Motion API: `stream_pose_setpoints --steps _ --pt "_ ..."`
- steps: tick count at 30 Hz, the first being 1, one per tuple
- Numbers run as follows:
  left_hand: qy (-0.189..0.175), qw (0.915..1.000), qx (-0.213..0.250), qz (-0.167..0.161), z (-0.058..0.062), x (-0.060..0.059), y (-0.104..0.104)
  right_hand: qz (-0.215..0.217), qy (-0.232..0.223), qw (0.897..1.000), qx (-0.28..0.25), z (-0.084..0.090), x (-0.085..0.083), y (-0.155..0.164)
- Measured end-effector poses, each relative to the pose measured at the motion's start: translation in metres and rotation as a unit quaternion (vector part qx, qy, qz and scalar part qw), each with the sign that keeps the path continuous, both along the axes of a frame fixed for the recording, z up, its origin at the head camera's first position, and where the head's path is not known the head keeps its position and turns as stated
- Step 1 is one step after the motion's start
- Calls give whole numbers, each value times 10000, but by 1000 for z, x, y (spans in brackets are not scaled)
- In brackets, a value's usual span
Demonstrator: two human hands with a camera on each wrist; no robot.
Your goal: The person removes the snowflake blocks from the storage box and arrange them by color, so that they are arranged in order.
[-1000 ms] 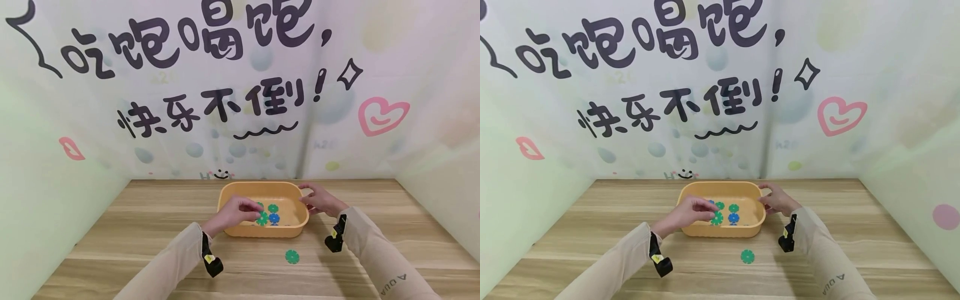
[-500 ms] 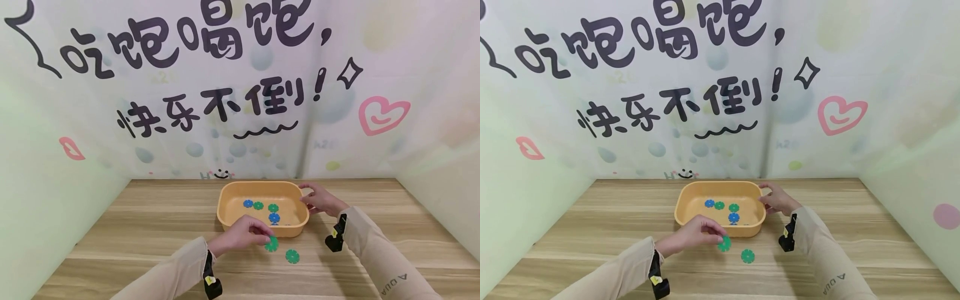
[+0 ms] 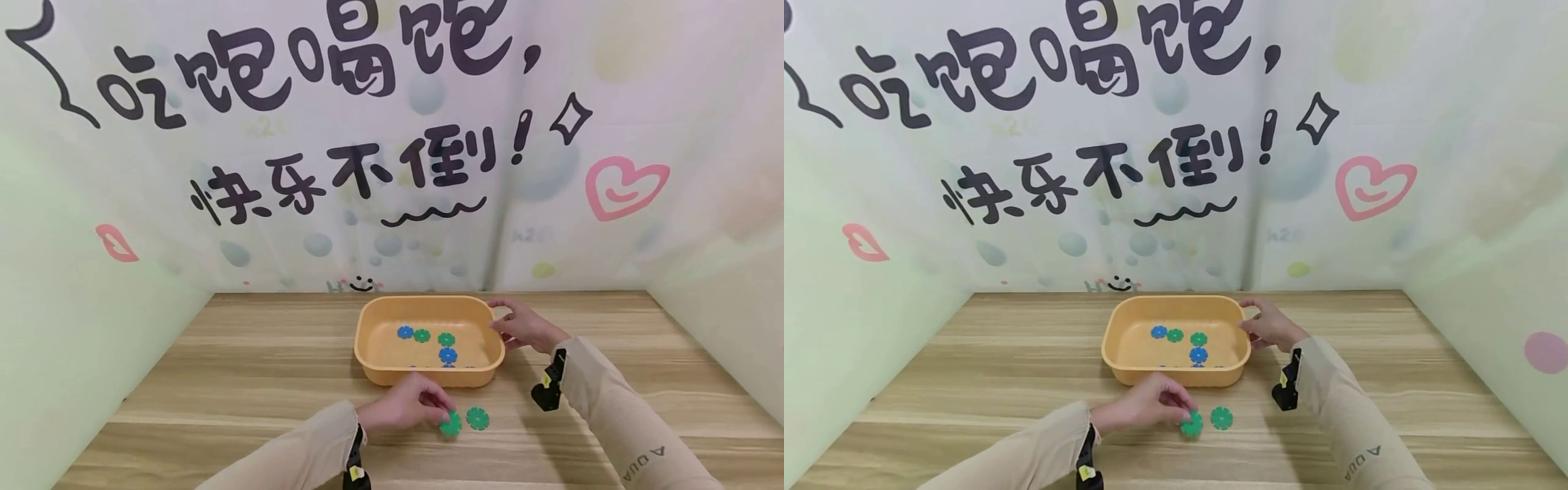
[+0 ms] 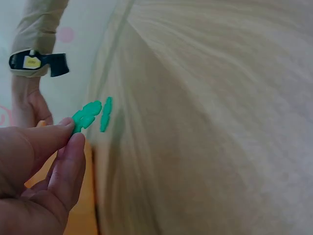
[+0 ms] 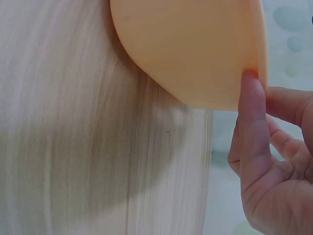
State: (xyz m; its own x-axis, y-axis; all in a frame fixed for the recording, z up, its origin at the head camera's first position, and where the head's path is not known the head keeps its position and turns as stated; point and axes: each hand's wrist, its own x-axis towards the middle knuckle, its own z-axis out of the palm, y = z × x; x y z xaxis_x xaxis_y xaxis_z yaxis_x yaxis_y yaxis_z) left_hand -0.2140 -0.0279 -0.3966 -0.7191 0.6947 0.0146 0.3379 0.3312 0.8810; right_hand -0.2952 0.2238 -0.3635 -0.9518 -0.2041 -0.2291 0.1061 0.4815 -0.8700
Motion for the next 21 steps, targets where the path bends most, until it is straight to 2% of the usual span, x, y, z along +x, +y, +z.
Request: stream_pose_setpoints --steps 7,21 --pt "239 9988 -204 376 -8 0 5 46 15 10000 -12 0 -1 0" --pt "252 9961 -342 773 -15 -3 7 -1 -26 10000 49 1 0 0"
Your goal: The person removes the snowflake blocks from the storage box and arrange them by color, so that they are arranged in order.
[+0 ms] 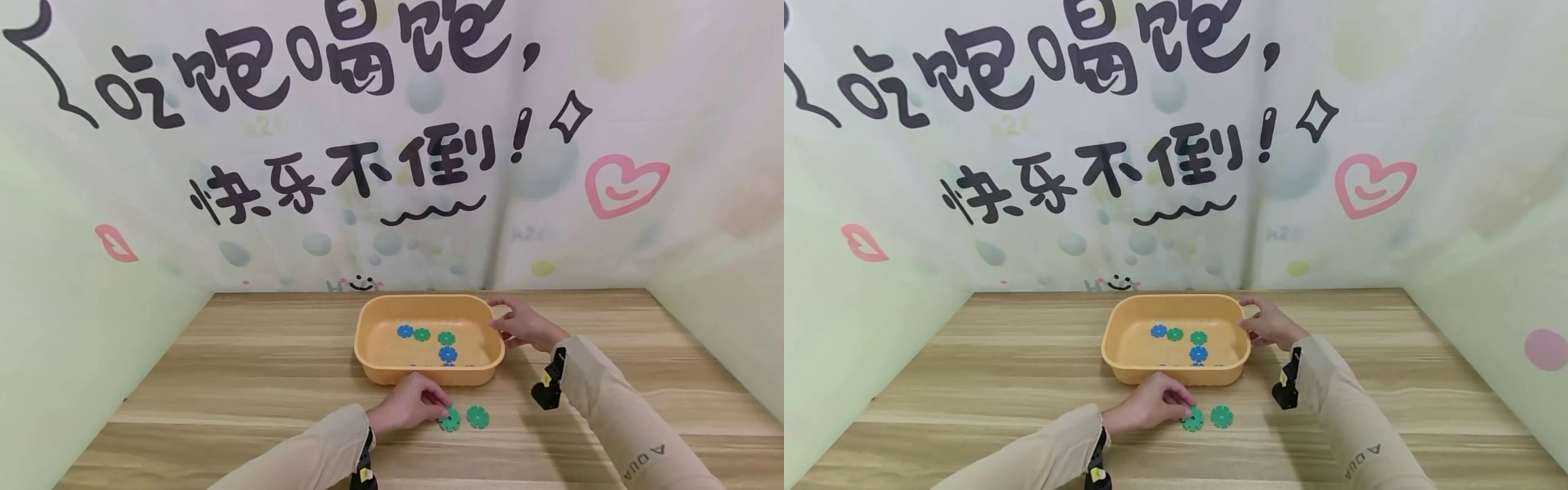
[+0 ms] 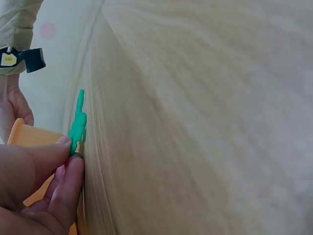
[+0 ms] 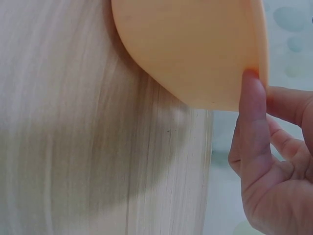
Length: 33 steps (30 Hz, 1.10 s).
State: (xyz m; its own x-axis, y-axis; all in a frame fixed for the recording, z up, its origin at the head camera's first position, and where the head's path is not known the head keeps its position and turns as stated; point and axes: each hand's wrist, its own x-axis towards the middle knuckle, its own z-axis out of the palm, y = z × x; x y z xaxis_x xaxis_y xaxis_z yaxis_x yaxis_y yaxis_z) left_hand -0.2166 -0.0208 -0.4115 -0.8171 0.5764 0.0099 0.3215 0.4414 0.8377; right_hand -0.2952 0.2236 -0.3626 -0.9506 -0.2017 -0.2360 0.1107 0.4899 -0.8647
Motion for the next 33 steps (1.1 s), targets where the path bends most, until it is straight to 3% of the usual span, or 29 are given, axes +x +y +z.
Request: stream_pose_setpoints --steps 33 --pt "321 9988 -347 120 1 4 2 -57 -9 10000 18 0 0 0"
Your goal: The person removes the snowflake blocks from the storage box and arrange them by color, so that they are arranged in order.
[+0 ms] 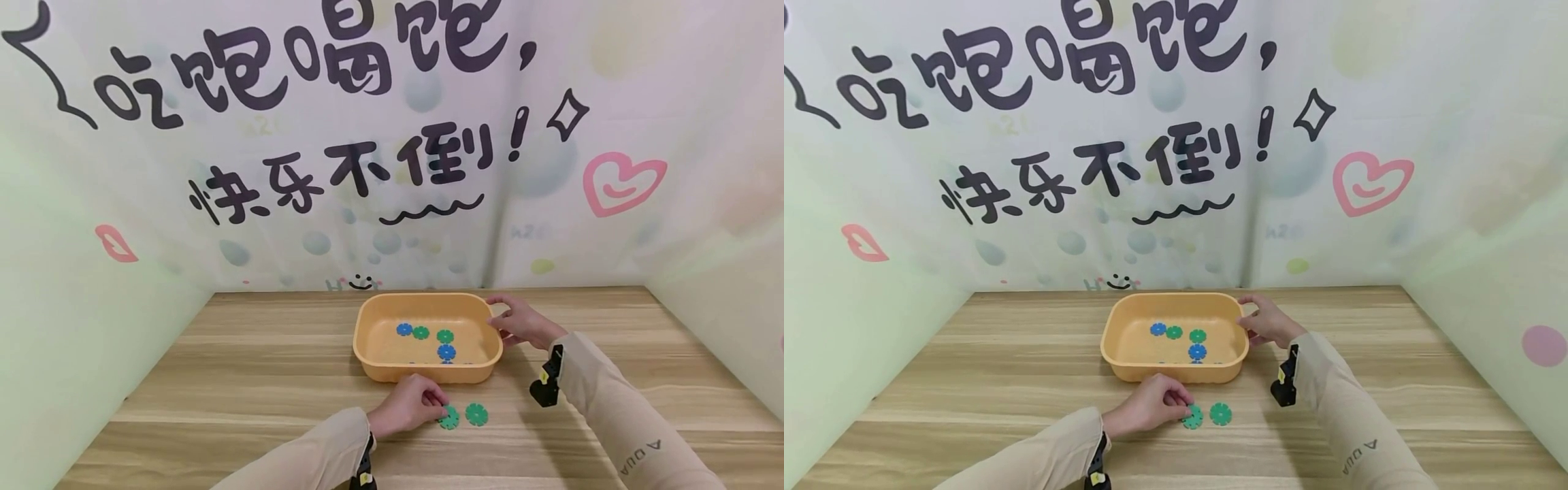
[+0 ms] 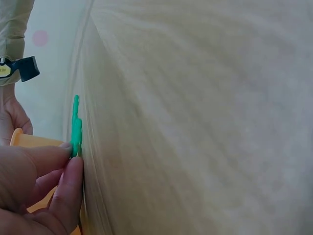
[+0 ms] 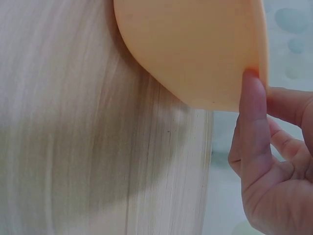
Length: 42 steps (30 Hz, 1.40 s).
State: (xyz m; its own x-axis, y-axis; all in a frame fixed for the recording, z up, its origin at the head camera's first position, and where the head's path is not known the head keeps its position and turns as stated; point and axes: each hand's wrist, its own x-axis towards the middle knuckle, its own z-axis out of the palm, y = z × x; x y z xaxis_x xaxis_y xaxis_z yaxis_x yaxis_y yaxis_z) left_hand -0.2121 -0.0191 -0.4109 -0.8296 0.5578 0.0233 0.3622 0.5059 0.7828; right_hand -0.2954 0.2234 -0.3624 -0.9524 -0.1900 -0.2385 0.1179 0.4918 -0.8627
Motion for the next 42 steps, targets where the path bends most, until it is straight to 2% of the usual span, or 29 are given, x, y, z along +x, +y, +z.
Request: stream_pose_setpoints --steps 16,25,32,38,42 --pt "-327 9991 216 -153 1 3 -3 -37 -60 10000 13 -1 -1 0" --pt "-200 9997 -19 -169 2 3 -1 -32 -64 10000 -16 -1 -1 0" --pt "-176 9996 -29 -240 3 4 0 -17 -55 10000 -28 -3 -2 1" --pt "-35 9991 -3 -432 14 6 -2 -1 -52 10000 -64 -3 -2 1" --pt "-47 9971 97 -750 31 6 -4 4 -50 10000 -77 -3 -2 1"
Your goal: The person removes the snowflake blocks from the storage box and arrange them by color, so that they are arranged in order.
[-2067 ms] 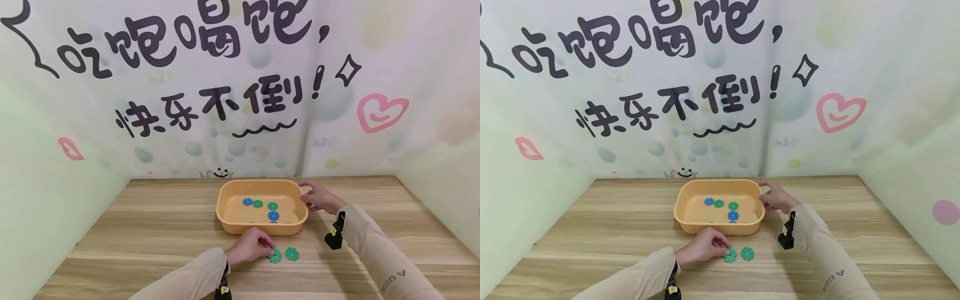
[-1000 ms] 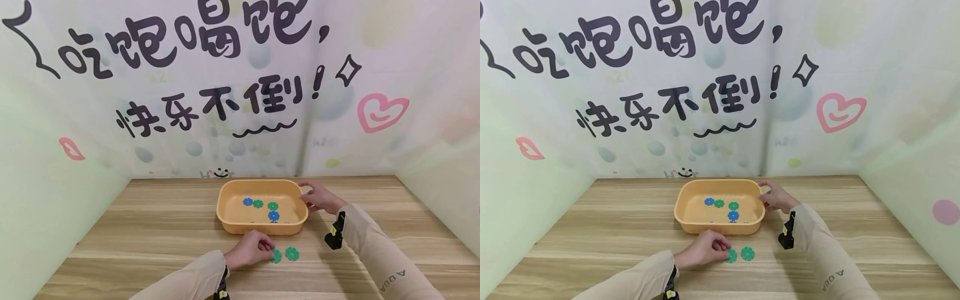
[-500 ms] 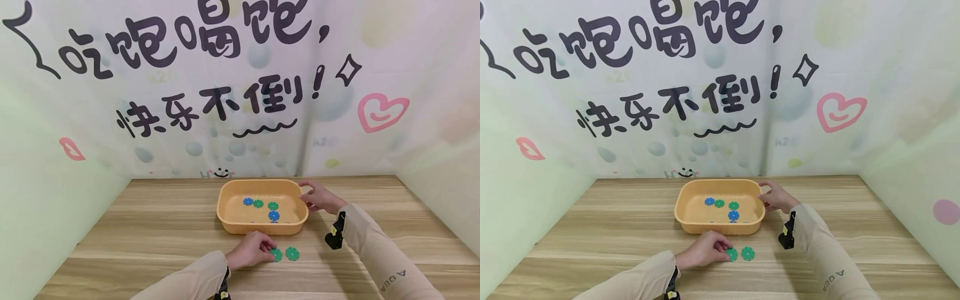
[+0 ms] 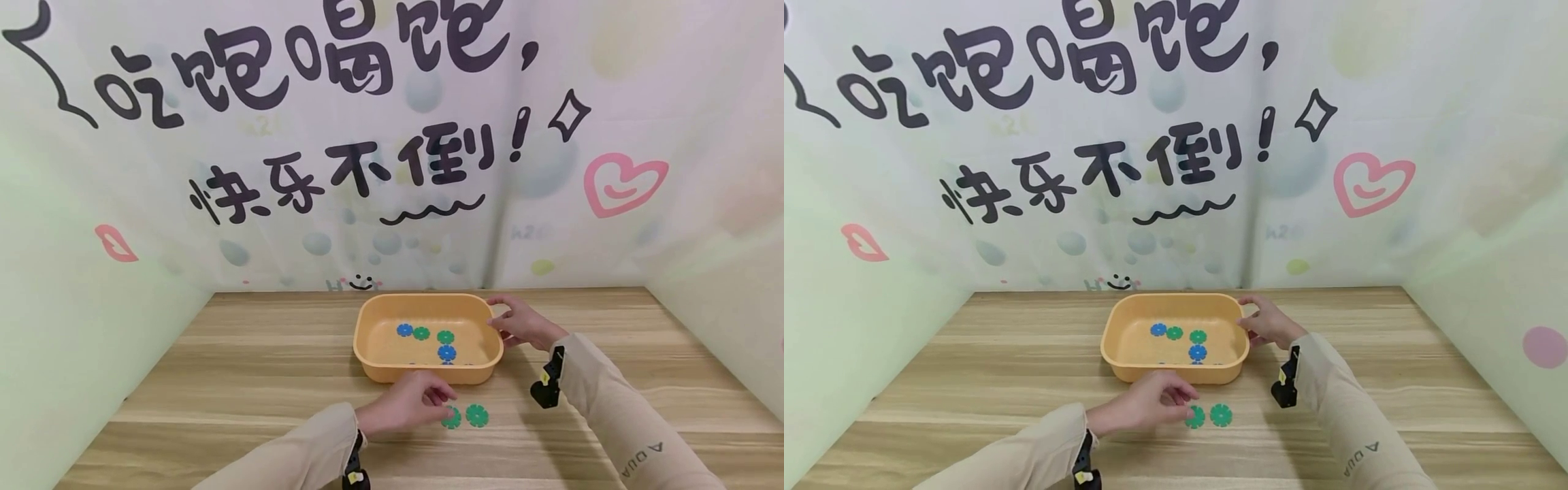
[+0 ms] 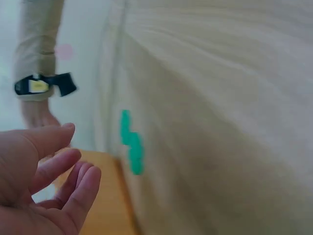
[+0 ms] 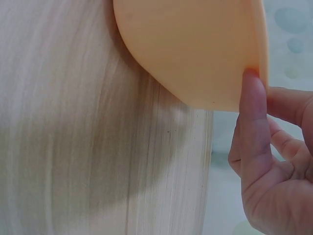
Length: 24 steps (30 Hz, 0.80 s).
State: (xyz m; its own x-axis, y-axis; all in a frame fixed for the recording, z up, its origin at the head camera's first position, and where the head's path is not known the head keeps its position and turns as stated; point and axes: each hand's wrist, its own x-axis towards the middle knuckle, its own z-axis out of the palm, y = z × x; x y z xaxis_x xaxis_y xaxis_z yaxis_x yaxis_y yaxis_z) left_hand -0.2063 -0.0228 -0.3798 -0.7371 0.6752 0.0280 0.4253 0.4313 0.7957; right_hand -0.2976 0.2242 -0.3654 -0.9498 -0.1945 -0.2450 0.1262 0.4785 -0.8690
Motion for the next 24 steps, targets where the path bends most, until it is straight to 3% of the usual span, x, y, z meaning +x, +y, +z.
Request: stream_pose_setpoints --steps 5,12,17,24 --pt "238 9995 62 -176 26 -5 -1 -25 -9 10000 27 2 1 0" --pt "804 9961 235 260 52 -29 -3 22 12 10000 -22 2 3 -1" --pt "865 9935 200 709 50 -50 -2 31 15 10000 -44 1 4 -1" --pt "749 9916 -75 1050 35 -80 9 10 56 9999 -83 2 4 -1"
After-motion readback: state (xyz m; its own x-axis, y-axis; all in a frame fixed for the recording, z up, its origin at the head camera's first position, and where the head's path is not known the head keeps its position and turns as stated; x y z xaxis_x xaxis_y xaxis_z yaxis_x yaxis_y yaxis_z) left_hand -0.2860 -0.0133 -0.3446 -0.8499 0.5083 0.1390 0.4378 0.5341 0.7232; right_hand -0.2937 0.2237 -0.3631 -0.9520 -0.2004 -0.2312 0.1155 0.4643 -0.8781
